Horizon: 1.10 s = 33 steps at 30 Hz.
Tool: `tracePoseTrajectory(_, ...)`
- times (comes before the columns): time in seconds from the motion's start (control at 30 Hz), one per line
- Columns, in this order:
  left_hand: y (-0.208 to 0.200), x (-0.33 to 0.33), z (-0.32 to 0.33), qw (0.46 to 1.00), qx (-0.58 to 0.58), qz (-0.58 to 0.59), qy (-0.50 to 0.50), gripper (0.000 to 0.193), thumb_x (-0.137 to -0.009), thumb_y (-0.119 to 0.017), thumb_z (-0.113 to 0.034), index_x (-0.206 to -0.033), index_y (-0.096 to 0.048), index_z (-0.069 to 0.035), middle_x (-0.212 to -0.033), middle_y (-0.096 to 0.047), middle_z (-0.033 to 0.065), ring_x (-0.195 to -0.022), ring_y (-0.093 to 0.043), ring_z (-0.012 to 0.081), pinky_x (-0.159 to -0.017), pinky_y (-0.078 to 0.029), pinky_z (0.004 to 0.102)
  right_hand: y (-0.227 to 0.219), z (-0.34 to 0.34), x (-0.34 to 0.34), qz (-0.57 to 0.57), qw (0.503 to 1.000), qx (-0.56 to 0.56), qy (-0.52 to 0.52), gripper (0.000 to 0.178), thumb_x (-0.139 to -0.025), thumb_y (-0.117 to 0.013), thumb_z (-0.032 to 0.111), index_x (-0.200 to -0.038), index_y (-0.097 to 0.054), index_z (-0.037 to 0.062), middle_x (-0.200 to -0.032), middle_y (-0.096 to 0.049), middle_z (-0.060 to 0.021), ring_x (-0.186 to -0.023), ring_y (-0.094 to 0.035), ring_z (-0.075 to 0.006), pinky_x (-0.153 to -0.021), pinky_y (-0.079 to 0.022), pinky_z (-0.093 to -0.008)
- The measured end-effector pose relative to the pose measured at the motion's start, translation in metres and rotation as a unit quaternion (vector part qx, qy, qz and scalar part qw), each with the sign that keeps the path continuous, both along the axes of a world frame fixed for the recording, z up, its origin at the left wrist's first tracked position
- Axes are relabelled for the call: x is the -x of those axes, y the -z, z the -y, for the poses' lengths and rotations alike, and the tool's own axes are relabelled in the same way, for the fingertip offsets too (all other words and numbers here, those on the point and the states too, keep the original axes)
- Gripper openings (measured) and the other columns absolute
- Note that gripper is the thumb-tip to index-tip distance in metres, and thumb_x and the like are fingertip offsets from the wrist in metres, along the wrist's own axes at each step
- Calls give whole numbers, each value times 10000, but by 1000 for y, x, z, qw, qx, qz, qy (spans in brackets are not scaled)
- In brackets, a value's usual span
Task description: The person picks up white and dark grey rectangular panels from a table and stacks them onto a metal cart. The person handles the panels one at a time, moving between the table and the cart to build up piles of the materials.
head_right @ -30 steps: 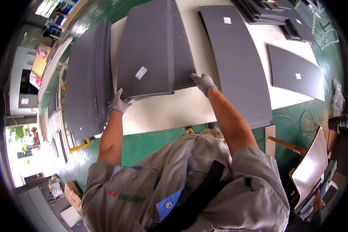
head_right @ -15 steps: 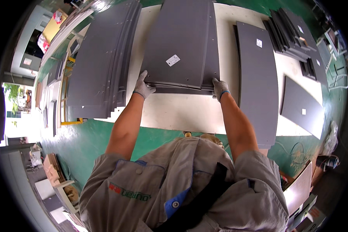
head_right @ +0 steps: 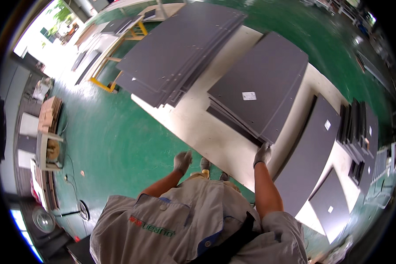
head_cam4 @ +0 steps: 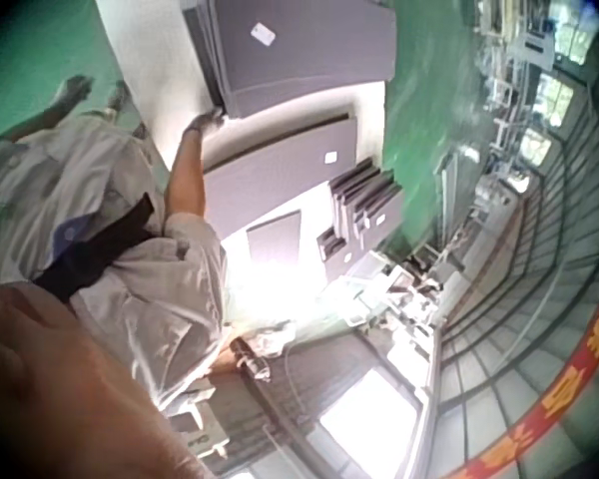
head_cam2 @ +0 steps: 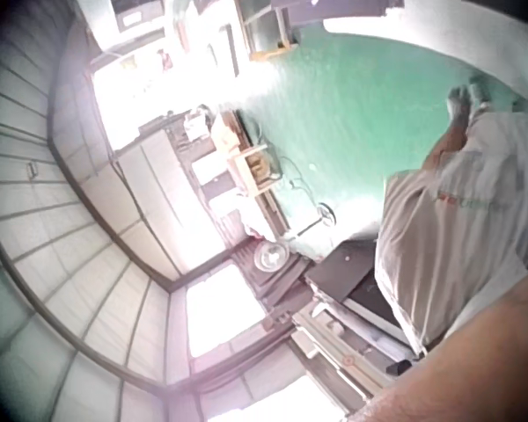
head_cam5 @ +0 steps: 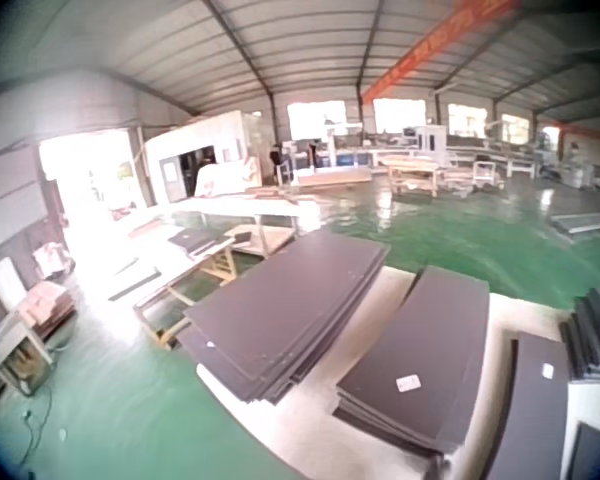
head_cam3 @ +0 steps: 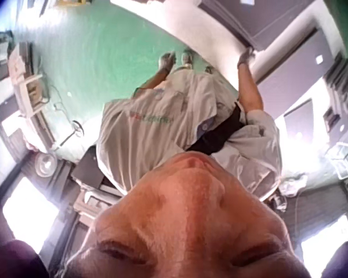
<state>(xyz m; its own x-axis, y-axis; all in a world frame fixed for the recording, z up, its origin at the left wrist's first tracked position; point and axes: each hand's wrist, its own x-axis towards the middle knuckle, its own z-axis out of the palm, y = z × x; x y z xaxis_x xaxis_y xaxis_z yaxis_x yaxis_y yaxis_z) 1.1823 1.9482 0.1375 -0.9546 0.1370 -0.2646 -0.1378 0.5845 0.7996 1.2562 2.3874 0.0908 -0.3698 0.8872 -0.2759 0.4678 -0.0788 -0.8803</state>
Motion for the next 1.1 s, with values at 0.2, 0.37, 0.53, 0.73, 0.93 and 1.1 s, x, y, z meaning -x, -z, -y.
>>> tracePoseTrajectory(0.2, 127, -215, 259, 880, 399, 234, 110, 372, -970, -528, -353, -1235, -685, -145, -1162, -728, 154, -1059, -710, 327, -840, -552, 426, -64, 188, -4, 191, 919, -158, -306, 701, -938, -634, 457, -1427, -505, -29, -1409, -566, -266, -1301, -546, -417, -1113, -433, -445)
tracePoseTrajectory(0.37, 208, -280, 338, 888, 291, 342, -102, 446, -1010, -469, -432, -1156, -714, -90, -1196, -728, 147, -1102, -703, 311, -874, -550, 436, -100, 305, 39, 251, 784, -248, -511, 788, -889, -695, 468, -1422, -490, -74, -1463, -511, -277, -1360, -494, -405, -1148, -399, -434)
tracePoseTrajectory(0.53, 215, -300, 415, 894, 237, 320, -205, 402, -979, -514, -460, -1091, -744, -150, -1146, -739, 152, -1090, -703, 358, -883, -569, 481, -82, 397, 84, 256, 815, -274, -442, 806, -871, -706, 490, -1403, -516, -85, -1413, -550, -313, -1328, -534, -416, -1121, -428, -436)
tracePoseTrajectory(0.73, 191, -322, 574, 926, 312, 214, -4, 150, -906, -672, -264, -949, -720, -129, -981, -758, 129, -982, -736, 329, -812, -581, 425, -93, 496, 57, 434, 657, -200, -583, 723, -893, -656, 531, -1287, -626, -73, -1299, -629, -315, -1233, -613, -411, -1040, -480, -450)
tracePoseTrajectory(0.93, 169, -207, 685, 626, -236, 386, -635, 134, -906, -620, -171, -872, -642, -43, -765, -653, 106, -659, -642, 256, -569, -496, 402, 19, 559, 71, 473, 484, -161, -718, 627, -887, -652, 532, -1174, -711, -22, -1215, -678, -289, -1176, -641, -416, -1000, -495, -463)
tracePoseTrajectory(1.1, 142, -82, 761, 720, -226, 350, -555, 191, -921, -575, -174, -891, -647, 0, -714, -603, 89, -570, -578, 198, -534, -457, 377, 25, 677, 129, 489, 603, -128, -617, 581, -883, -632, 561, -1158, -741, 61, -1212, -688, -249, -1144, -648, -423, -975, -506, -471)
